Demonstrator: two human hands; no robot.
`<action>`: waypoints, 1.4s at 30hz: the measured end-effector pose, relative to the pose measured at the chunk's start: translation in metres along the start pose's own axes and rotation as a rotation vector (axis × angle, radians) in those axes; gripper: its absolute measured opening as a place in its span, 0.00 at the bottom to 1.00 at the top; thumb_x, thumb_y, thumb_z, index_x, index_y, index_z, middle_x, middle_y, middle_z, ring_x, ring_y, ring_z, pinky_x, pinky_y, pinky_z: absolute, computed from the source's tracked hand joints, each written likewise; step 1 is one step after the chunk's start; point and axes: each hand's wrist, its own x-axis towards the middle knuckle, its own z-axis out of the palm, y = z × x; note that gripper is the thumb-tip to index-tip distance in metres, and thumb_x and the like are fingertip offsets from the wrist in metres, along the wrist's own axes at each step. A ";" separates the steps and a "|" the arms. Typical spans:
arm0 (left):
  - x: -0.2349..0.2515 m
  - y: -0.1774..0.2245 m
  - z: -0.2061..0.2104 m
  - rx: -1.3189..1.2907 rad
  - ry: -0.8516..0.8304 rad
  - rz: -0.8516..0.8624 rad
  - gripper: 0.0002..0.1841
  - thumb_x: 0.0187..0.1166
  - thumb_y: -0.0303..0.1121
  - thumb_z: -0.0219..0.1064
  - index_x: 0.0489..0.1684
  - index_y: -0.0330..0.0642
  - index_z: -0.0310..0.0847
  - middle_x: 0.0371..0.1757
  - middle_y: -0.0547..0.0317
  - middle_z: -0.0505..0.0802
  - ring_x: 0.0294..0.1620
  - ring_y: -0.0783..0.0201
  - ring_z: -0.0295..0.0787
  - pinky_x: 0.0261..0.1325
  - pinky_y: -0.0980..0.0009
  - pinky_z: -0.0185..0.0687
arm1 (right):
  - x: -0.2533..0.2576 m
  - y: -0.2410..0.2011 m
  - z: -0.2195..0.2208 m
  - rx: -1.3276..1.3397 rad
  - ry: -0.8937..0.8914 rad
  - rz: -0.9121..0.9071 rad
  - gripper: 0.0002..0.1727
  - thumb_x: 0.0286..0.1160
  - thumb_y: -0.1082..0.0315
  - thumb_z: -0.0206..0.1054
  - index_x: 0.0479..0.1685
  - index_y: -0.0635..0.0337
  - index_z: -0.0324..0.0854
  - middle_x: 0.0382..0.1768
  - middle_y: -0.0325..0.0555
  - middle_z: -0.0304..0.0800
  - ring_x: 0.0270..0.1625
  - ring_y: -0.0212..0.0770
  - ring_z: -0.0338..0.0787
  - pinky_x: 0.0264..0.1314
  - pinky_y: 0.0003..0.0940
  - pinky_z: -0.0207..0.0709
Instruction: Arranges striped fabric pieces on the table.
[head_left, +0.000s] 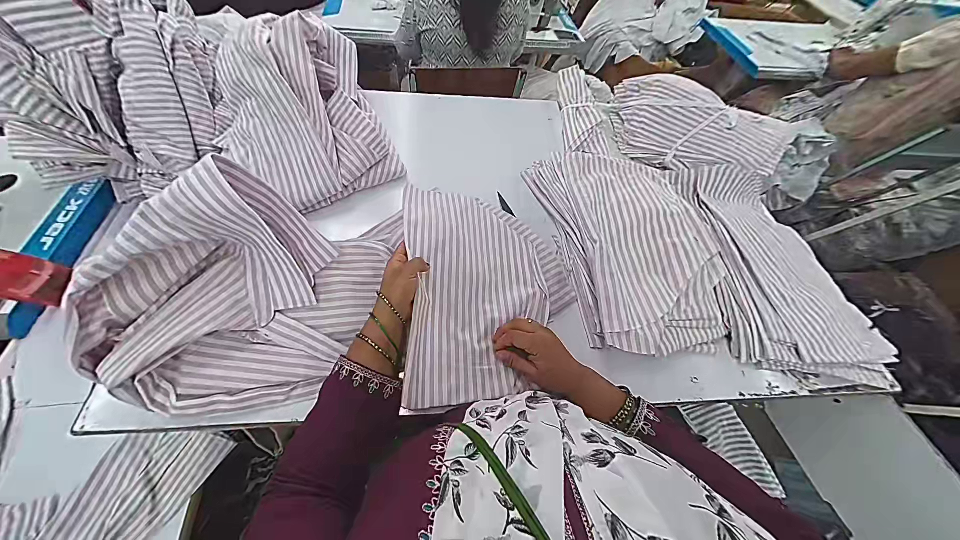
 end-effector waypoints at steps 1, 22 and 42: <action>0.000 -0.001 -0.001 0.044 -0.034 0.024 0.28 0.78 0.11 0.52 0.79 0.40 0.67 0.55 0.52 0.90 0.44 0.68 0.91 0.47 0.71 0.88 | 0.001 0.001 0.001 -0.007 0.008 -0.005 0.14 0.80 0.61 0.62 0.37 0.60 0.89 0.46 0.50 0.94 0.53 0.42 0.91 0.56 0.37 0.79; -0.007 -0.013 -0.009 0.230 -0.062 0.233 0.35 0.66 0.11 0.51 0.82 0.32 0.56 0.54 0.67 0.88 0.43 0.87 0.89 0.46 0.87 0.86 | -0.124 0.090 -0.279 -0.691 0.470 1.322 0.23 0.84 0.58 0.63 0.65 0.70 0.83 0.66 0.72 0.83 0.70 0.70 0.82 0.70 0.69 0.71; -0.033 0.053 -0.015 0.098 -0.064 0.186 0.18 0.95 0.29 0.38 0.73 0.35 0.66 0.40 0.65 0.92 0.37 0.77 0.93 0.43 0.75 0.92 | -0.072 -0.027 -0.248 0.323 1.342 0.427 0.09 0.89 0.74 0.52 0.58 0.60 0.75 0.37 0.18 0.88 0.38 0.10 0.87 0.48 0.11 0.83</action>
